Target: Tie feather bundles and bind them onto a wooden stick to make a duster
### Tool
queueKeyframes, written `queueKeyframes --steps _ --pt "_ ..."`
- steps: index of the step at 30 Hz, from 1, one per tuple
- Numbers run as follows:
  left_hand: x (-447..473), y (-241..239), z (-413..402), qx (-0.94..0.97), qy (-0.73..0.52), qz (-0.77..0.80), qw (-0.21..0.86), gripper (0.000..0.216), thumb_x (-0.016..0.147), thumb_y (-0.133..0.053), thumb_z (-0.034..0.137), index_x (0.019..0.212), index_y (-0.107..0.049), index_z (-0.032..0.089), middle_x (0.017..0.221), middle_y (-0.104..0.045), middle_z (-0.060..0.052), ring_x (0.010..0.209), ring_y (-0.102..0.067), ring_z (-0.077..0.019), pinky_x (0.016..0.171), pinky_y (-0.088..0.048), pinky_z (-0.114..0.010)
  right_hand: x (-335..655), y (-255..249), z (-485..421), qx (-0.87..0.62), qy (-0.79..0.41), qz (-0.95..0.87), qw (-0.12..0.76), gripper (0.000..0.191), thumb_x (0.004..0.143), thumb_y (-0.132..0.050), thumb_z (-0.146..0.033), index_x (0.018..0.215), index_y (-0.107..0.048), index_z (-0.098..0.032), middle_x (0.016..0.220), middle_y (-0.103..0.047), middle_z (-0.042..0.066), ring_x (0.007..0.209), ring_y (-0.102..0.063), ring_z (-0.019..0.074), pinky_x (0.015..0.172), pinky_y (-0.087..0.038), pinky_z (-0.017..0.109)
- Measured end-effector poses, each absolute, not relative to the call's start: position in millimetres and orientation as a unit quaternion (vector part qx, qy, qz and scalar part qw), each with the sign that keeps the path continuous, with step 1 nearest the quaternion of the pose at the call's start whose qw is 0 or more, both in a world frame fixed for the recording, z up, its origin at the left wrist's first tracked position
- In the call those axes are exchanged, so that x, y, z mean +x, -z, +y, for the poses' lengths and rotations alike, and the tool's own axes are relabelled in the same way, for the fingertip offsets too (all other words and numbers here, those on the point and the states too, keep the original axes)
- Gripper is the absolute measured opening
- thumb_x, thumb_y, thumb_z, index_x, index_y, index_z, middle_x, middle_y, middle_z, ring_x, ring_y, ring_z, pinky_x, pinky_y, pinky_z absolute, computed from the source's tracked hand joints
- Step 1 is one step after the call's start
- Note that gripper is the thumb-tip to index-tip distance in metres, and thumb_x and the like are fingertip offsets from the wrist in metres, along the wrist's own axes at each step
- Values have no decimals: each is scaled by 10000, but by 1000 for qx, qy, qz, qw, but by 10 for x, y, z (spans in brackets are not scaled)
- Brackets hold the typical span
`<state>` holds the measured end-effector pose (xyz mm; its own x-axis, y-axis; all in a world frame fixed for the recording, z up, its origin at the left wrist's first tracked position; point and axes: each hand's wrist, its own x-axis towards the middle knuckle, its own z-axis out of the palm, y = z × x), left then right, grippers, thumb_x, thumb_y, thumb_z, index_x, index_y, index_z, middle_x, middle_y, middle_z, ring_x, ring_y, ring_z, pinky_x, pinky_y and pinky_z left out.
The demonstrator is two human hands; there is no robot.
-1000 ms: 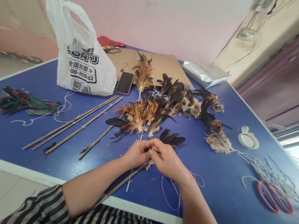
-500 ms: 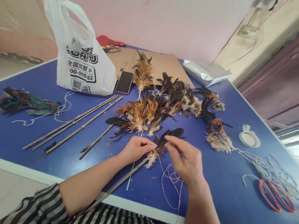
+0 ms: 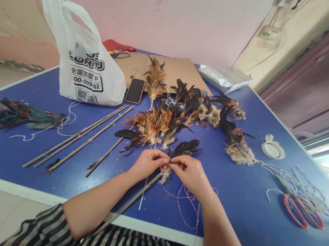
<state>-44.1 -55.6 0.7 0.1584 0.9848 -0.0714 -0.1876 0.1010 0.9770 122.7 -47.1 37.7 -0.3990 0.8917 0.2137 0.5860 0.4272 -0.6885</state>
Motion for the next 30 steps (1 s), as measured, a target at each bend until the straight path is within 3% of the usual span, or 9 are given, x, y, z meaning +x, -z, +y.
queueKeyframes --steps 10,16,23,30 --pt "-403 -45 -591 452 -493 430 606 286 695 -649 369 791 -690 103 629 -651 -41 523 -549 -95 540 -467 -229 1198 -379 -459 -499 -350 -735 296 172 737 -531 -197 755 -700 -175 700 -684 16 606 -593 137 557 -430 221" --pt "-403 -41 -604 475 -491 427 592 300 712 -631 376 819 -699 104 618 -649 -40 510 -536 -90 535 -462 -222 1165 -334 -464 -499 -337 -735 313 163 718 -546 -197 777 -695 -175 740 -689 29 637 -607 146 593 -448 233" --pt "-437 -31 -581 513 -465 427 582 284 721 -622 362 822 -702 109 621 -642 -34 506 -530 -87 530 -444 -213 1138 -329 -471 -505 -284 -755 308 143 696 -521 -159 663 -660 -172 604 -618 -1 520 -488 105 506 -360 213" --pt "-495 -79 -539 474 -435 431 632 293 644 -696 310 842 -704 94 670 -674 -64 496 -536 -85 529 -453 -227 1197 -383 -477 -502 -319 -748 295 129 701 -509 -174 652 -628 -156 586 -573 -7 514 -444 93 489 -342 201"
